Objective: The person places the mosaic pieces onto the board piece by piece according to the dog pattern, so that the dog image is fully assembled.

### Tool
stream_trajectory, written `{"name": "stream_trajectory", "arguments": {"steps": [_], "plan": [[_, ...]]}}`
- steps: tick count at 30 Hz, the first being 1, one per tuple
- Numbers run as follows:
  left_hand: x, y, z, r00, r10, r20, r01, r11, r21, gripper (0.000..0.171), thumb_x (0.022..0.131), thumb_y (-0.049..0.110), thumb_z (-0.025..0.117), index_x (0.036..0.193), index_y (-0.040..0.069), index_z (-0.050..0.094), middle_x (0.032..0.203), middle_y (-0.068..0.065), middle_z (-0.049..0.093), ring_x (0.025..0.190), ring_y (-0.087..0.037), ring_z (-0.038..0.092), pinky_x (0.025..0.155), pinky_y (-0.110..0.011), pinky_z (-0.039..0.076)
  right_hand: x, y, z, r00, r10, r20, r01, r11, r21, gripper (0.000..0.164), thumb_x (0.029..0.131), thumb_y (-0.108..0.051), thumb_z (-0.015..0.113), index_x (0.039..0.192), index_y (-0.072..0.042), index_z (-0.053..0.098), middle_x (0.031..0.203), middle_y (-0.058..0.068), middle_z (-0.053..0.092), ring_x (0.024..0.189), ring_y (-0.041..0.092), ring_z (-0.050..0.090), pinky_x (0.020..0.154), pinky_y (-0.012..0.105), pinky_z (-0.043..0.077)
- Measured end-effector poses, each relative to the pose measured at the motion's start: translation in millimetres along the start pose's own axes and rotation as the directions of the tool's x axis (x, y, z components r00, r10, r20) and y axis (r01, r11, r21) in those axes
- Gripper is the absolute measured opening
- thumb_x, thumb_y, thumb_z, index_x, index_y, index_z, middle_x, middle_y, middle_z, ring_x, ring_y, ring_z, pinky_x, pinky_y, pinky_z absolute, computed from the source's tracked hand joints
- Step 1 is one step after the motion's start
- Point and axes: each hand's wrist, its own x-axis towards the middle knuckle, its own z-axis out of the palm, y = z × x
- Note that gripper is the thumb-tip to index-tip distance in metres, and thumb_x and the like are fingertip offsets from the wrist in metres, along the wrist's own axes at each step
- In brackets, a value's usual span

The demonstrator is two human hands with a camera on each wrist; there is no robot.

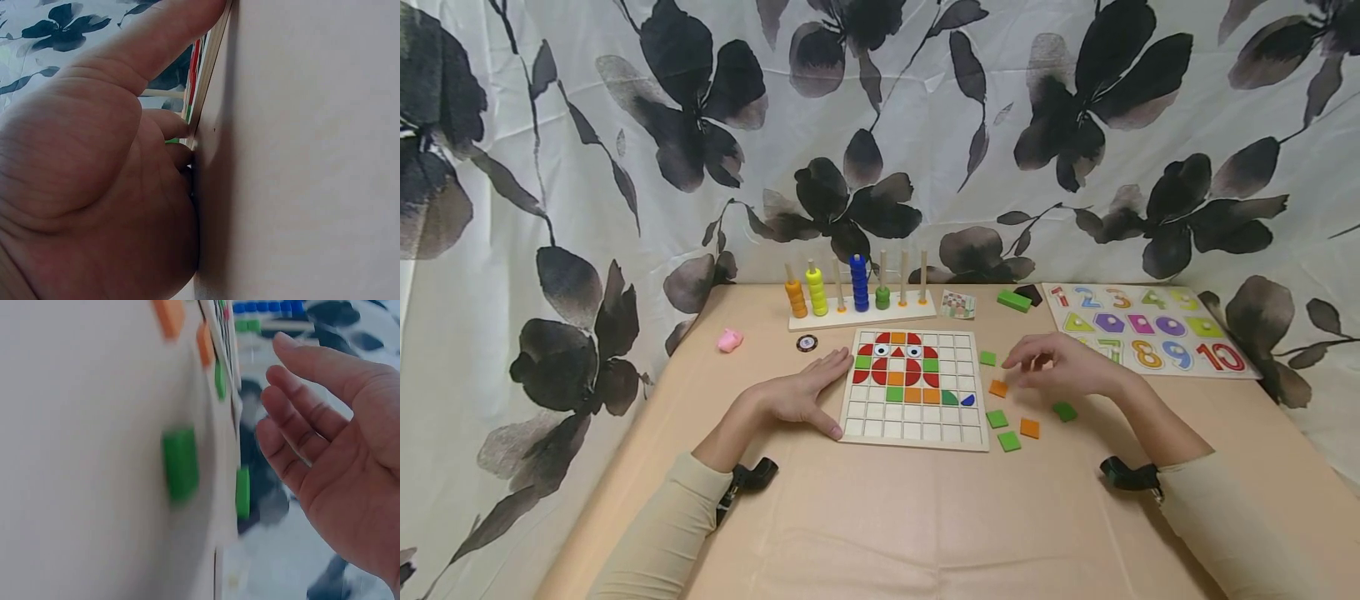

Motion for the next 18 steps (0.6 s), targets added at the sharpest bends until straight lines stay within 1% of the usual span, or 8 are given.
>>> {"name": "stream_trajectory", "arguments": {"steps": [3, 7, 9, 13, 18], "plan": [[0.0, 0.3, 0.2, 1.0, 0.009, -0.003, -0.009, 1.0, 0.005, 0.124, 0.066, 0.065, 0.075, 0.156, 0.018, 0.003, 0.162, 0.001, -0.009, 0.146, -0.015, -0.011, 0.118, -0.042, 0.002, -22, 14, -8, 0.999, 0.038, 0.01, -0.038, 0.999, 0.002, 0.024, 0.083, -0.014, 0.076, 0.106, -0.015, 0.073, 0.107, 0.003, 0.067, 0.089, 0.019, 0.058, 0.077, 0.028, 0.05], [-0.2, 0.7, 0.3, 1.0, 0.021, -0.005, -0.021, 1.0, 0.008, 0.124, 0.067, 0.065, 0.075, 0.156, 0.017, 0.003, 0.162, -0.001, -0.009, 0.147, -0.018, -0.01, 0.118, -0.043, 0.002, -47, 30, -12, 0.994, 0.067, 0.085, -0.07, 0.997, 0.037, 0.025, 0.08, -0.014, 0.078, 0.104, -0.014, 0.073, 0.103, 0.004, 0.069, 0.088, 0.023, 0.057, 0.076, 0.027, 0.05], [-0.4, 0.6, 0.2, 1.0, 0.021, -0.003, -0.021, 1.0, 0.009, 0.124, 0.068, 0.065, 0.075, 0.156, 0.017, 0.003, 0.162, -0.001, -0.009, 0.147, -0.018, -0.01, 0.118, -0.043, 0.002, -55, 36, -12, 0.992, 0.061, 0.112, -0.067, 0.996, 0.052, 0.026, 0.079, -0.015, 0.079, 0.104, -0.014, 0.073, 0.103, 0.005, 0.069, 0.088, 0.024, 0.058, 0.076, 0.027, 0.05], [-0.7, 0.1, 0.1, 1.0, 0.017, -0.004, -0.016, 1.0, 0.007, 0.123, 0.068, 0.065, 0.075, 0.156, 0.017, 0.003, 0.162, 0.0, -0.008, 0.147, -0.018, -0.01, 0.118, -0.044, 0.002, -63, 42, -11, 0.994, 0.043, 0.104, -0.048, 0.998, 0.04, 0.026, 0.079, -0.013, 0.079, 0.104, -0.015, 0.073, 0.103, 0.004, 0.068, 0.088, 0.021, 0.058, 0.078, 0.026, 0.051], [0.0, 0.3, 0.7, 1.0, 0.018, -0.003, -0.018, 1.0, 0.011, 0.123, 0.068, 0.065, 0.075, 0.156, 0.017, 0.003, 0.162, 0.0, -0.008, 0.147, -0.017, -0.01, 0.118, -0.043, 0.002, -59, 42, -8, 0.996, 0.051, 0.07, -0.051, 0.999, -0.01, 0.023, 0.08, -0.016, 0.078, 0.103, -0.019, 0.075, 0.101, -0.002, 0.07, 0.086, 0.017, 0.06, 0.077, 0.025, 0.053]]}}
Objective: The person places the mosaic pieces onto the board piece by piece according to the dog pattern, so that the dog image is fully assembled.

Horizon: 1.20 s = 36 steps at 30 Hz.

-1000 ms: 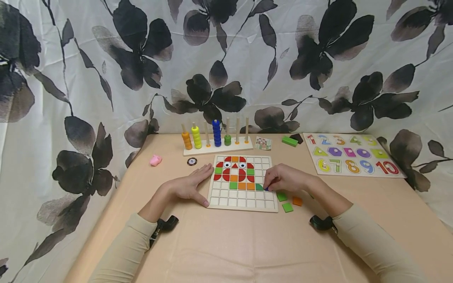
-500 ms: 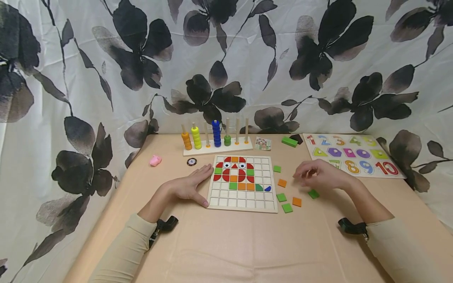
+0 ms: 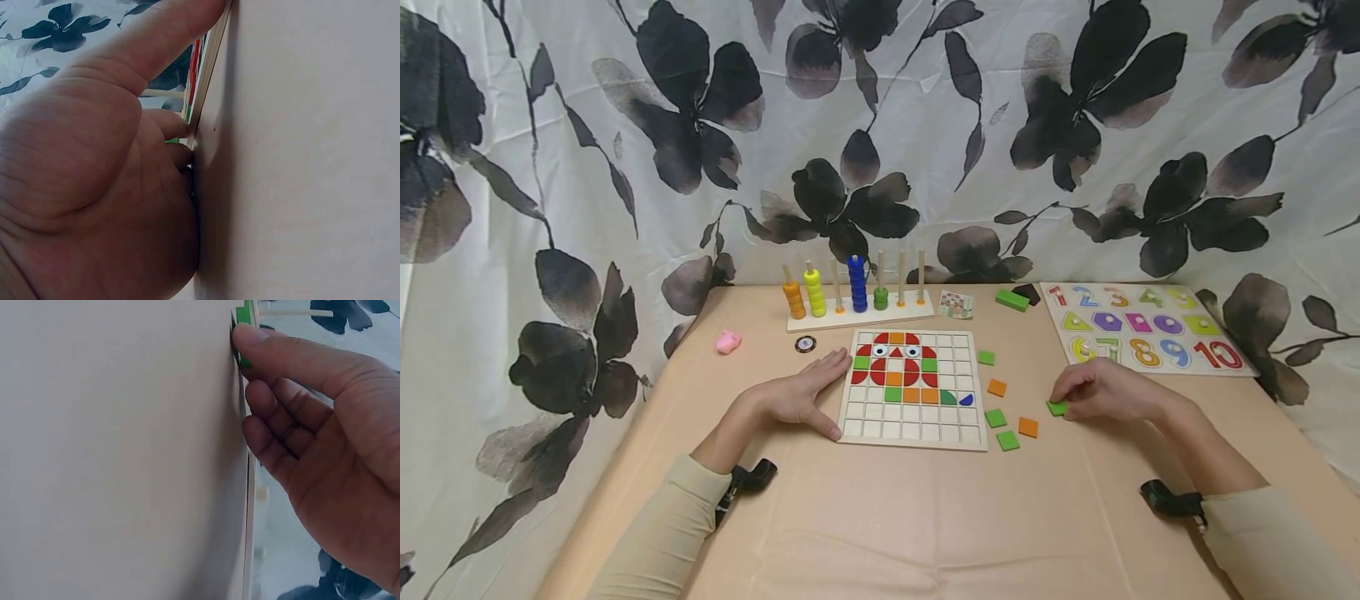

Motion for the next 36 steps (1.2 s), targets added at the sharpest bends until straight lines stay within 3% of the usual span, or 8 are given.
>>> {"name": "stream_trajectory", "arguments": {"steps": [4, 9, 15, 21, 28, 36], "plan": [[-0.1, 0.8, 0.1, 1.0, 0.007, -0.002, -0.007, 1.0, -0.003, 0.124, 0.067, 0.065, 0.075, 0.156, 0.017, 0.003, 0.162, -0.001, -0.008, 0.147, -0.017, -0.01, 0.118, -0.043, 0.002, 14, -10, 2, 0.999, 0.014, -0.045, -0.015, 1.0, -0.024, 0.023, 0.079, -0.022, 0.08, 0.101, -0.023, 0.075, 0.099, -0.005, 0.07, 0.086, 0.017, 0.06, 0.076, 0.024, 0.052], [-0.7, 0.5, 0.6, 1.0, 0.001, -0.006, -0.001, 1.0, -0.001, 0.124, 0.067, 0.065, 0.075, 0.156, 0.017, 0.003, 0.162, 0.0, -0.008, 0.147, -0.017, -0.01, 0.118, -0.043, 0.002, 48, -40, 5, 0.993, -0.063, -0.096, 0.057, 0.996, -0.063, 0.021, 0.079, -0.023, 0.08, 0.099, -0.025, 0.076, 0.097, -0.007, 0.068, 0.084, 0.018, 0.057, 0.073, 0.028, 0.047], [0.4, 2.1, 0.1, 1.0, 0.007, 0.001, -0.007, 1.0, -0.004, 0.123, 0.068, 0.064, 0.075, 0.156, 0.017, 0.003, 0.162, -0.002, -0.008, 0.147, -0.02, -0.01, 0.118, -0.044, 0.002, 101, -84, 28, 0.986, -0.166, -0.027, 0.163, 0.982, -0.098, 0.021, 0.078, -0.021, 0.08, 0.099, -0.024, 0.076, 0.097, -0.01, 0.068, 0.085, 0.018, 0.057, 0.073, 0.033, 0.049], [1.0, 3.5, -1.2, 1.0, -0.001, 0.003, 0.001, 1.0, -0.004, 0.122, 0.068, 0.063, 0.076, 0.156, 0.017, 0.004, 0.162, -0.001, -0.008, 0.147, -0.019, -0.01, 0.118, -0.044, 0.002, 140, -119, 65, 0.974, -0.224, 0.02, 0.225, 0.971, -0.081, 0.021, 0.078, -0.019, 0.081, 0.098, -0.021, 0.077, 0.092, -0.006, 0.069, 0.082, 0.021, 0.057, 0.068, 0.028, 0.048], [0.0, 2.9, -0.7, 1.0, -0.001, 0.004, 0.001, 1.0, -0.012, 0.122, 0.069, 0.063, 0.076, 0.156, 0.018, 0.003, 0.162, -0.001, -0.008, 0.147, -0.018, -0.01, 0.118, -0.043, 0.001, 158, -142, 98, 0.959, -0.28, 0.048, 0.284, 0.947, -0.151, 0.017, 0.078, -0.021, 0.081, 0.094, -0.019, 0.077, 0.089, -0.008, 0.068, 0.076, 0.016, 0.056, 0.063, 0.024, 0.045], [-1.4, 2.3, -0.9, 1.0, -0.011, 0.008, 0.011, 1.0, -0.024, 0.122, 0.068, 0.063, 0.075, 0.156, 0.018, 0.003, 0.162, 0.001, -0.009, 0.147, -0.017, -0.011, 0.118, -0.043, 0.001, 163, -149, 115, 0.959, -0.273, 0.073, 0.282, 0.912, -0.298, 0.017, 0.077, -0.026, 0.082, 0.092, -0.02, 0.077, 0.087, -0.012, 0.066, 0.076, 0.011, 0.055, 0.066, 0.025, 0.046]]}}
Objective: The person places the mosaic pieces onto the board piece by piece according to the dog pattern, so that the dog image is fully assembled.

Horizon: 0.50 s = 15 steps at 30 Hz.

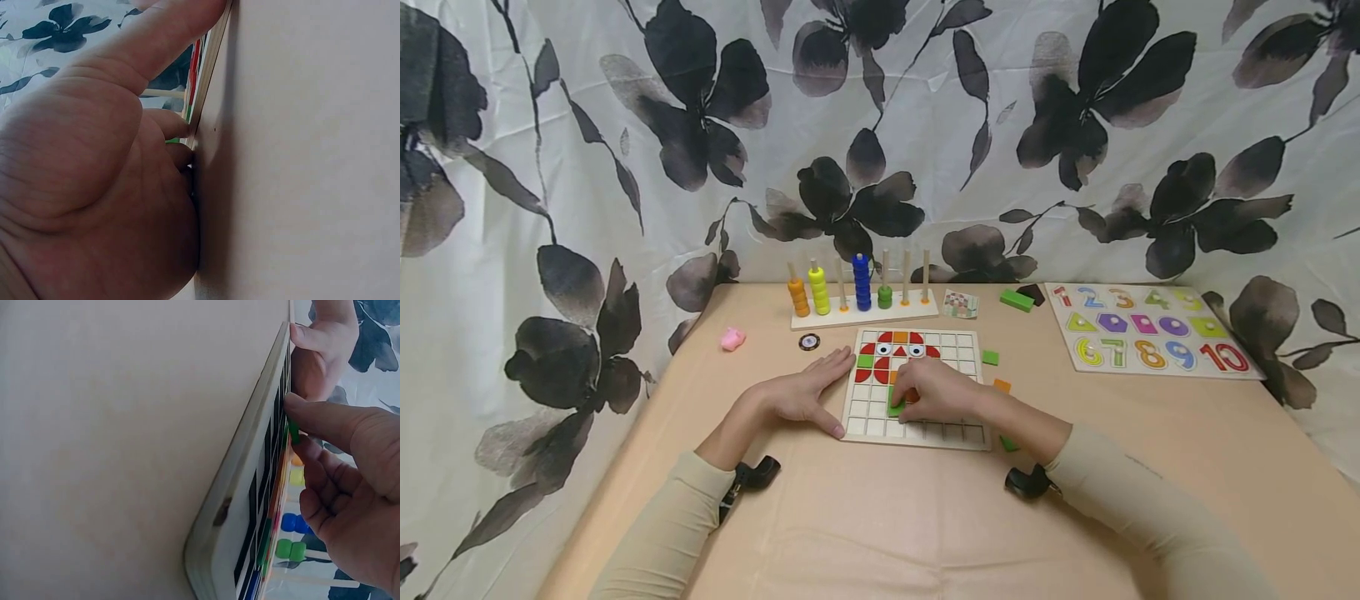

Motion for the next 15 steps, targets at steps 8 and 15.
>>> {"name": "stream_trajectory", "arguments": {"steps": [8, 15], "plan": [[-0.6, -0.8, -0.3, 1.0, 0.007, -0.008, -0.007, 1.0, -0.008, 0.122, 0.068, 0.062, 0.076, 0.156, 0.017, 0.004, 0.162, 0.0, -0.008, 0.147, -0.019, -0.01, 0.118, -0.046, 0.001, 1, 0, 1, 0.999, -0.016, 0.038, 0.017, 1.0, -0.021, 0.017, 0.079, -0.027, 0.08, 0.095, -0.021, 0.077, 0.089, -0.011, 0.067, 0.077, 0.012, 0.055, 0.067, 0.025, 0.044], [0.5, -2.2, -0.5, 1.0, 0.023, -0.011, -0.022, 0.999, 0.027, 0.123, 0.068, 0.062, 0.076, 0.156, 0.016, 0.003, 0.162, -0.003, -0.009, 0.147, -0.02, -0.01, 0.118, -0.043, 0.001, -17, 11, -15, 0.999, -0.025, 0.038, 0.021, 0.995, 0.099, 0.024, 0.083, -0.026, 0.076, 0.107, -0.022, 0.074, 0.102, -0.008, 0.063, 0.092, 0.017, 0.055, 0.075, 0.032, 0.047]]}}
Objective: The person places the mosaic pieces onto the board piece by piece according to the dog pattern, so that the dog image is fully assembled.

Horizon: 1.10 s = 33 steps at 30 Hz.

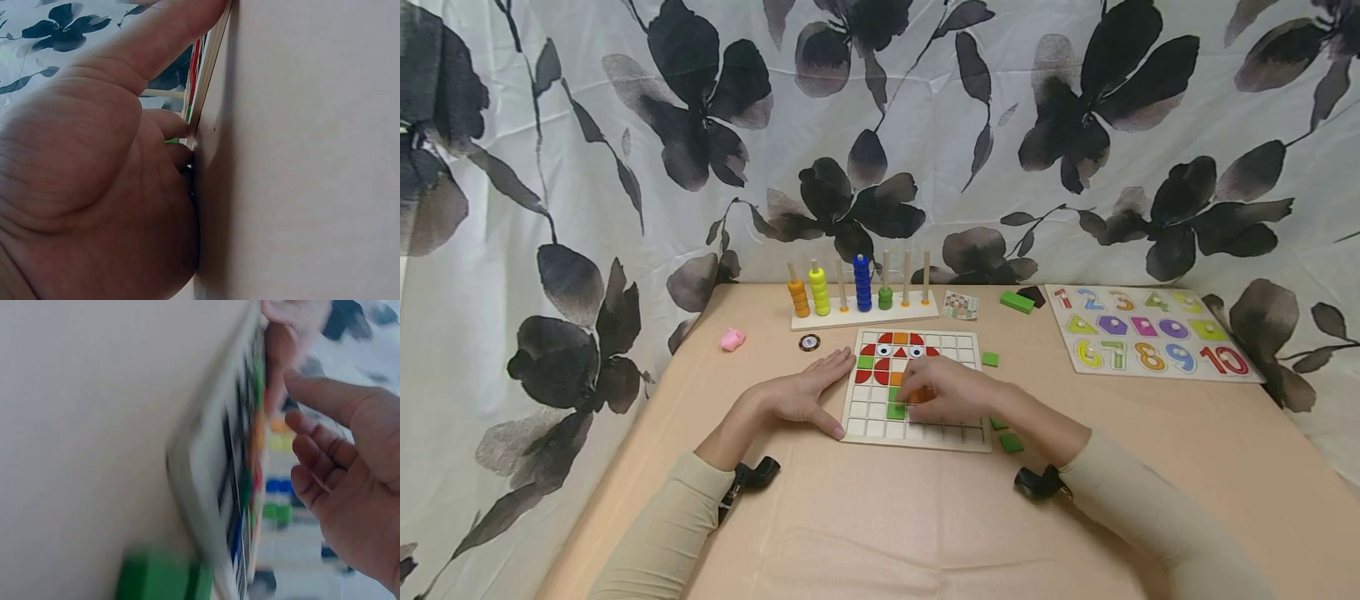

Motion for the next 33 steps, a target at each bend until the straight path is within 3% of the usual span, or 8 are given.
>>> {"name": "stream_trajectory", "arguments": {"steps": [7, 11, 15, 24, 33], "plan": [[0.8, 0.6, 0.6, 1.0, -0.004, 0.005, 0.004, 1.0, -0.004, 0.124, 0.068, 0.062, 0.077, 0.156, 0.016, 0.003, 0.162, -0.002, -0.009, 0.147, -0.02, -0.01, 0.118, -0.044, 0.002, -55, 39, -33, 0.985, 0.142, -0.102, -0.122, 0.975, 0.186, 0.025, 0.086, -0.016, 0.073, 0.11, -0.019, 0.072, 0.111, -0.007, 0.063, 0.096, 0.021, 0.055, 0.077, 0.036, 0.05], [1.5, 0.0, 1.1, 1.0, -0.011, 0.007, 0.011, 1.0, 0.011, 0.124, 0.068, 0.064, 0.075, 0.156, 0.018, 0.002, 0.162, 0.0, -0.01, 0.147, -0.018, -0.01, 0.118, -0.042, 0.002, -86, 62, -44, 0.967, 0.227, -0.12, -0.198, 0.956, 0.214, 0.023, 0.084, -0.014, 0.075, 0.107, -0.018, 0.073, 0.108, -0.005, 0.065, 0.093, 0.021, 0.055, 0.078, 0.036, 0.049], [1.3, 0.5, 0.8, 1.0, -0.011, 0.002, 0.011, 1.0, 0.007, 0.124, 0.067, 0.065, 0.076, 0.156, 0.017, 0.003, 0.162, -0.001, -0.009, 0.147, -0.018, -0.01, 0.118, -0.042, 0.002, -104, 76, -47, 0.953, 0.281, -0.11, -0.255, 0.946, 0.201, 0.026, 0.08, -0.014, 0.078, 0.106, -0.019, 0.074, 0.105, -0.004, 0.067, 0.092, 0.023, 0.055, 0.079, 0.035, 0.048], [0.1, 1.0, 0.2, 1.0, -0.002, -0.002, 0.002, 1.0, 0.002, 0.124, 0.068, 0.064, 0.076, 0.156, 0.016, 0.003, 0.162, -0.002, -0.009, 0.147, -0.019, -0.01, 0.118, -0.042, 0.001, -104, 84, -43, 0.941, 0.33, -0.07, -0.323, 0.941, 0.1, 0.029, 0.081, -0.018, 0.078, 0.11, -0.02, 0.072, 0.099, -0.005, 0.066, 0.09, 0.019, 0.055, 0.081, 0.029, 0.049], [0.4, -0.3, 0.2, 1.0, 0.001, -0.001, -0.001, 1.0, 0.007, 0.124, 0.068, 0.064, 0.076, 0.156, 0.017, 0.002, 0.162, -0.002, -0.009, 0.147, -0.018, -0.01, 0.118, -0.042, 0.002, -97, 82, -48, 0.938, 0.34, -0.073, -0.315, 0.918, 0.241, 0.013, 0.082, -0.013, 0.076, 0.094, -0.017, 0.071, 0.084, 0.002, 0.068, 0.082, 0.023, 0.058, 0.072, 0.028, 0.049]]}}
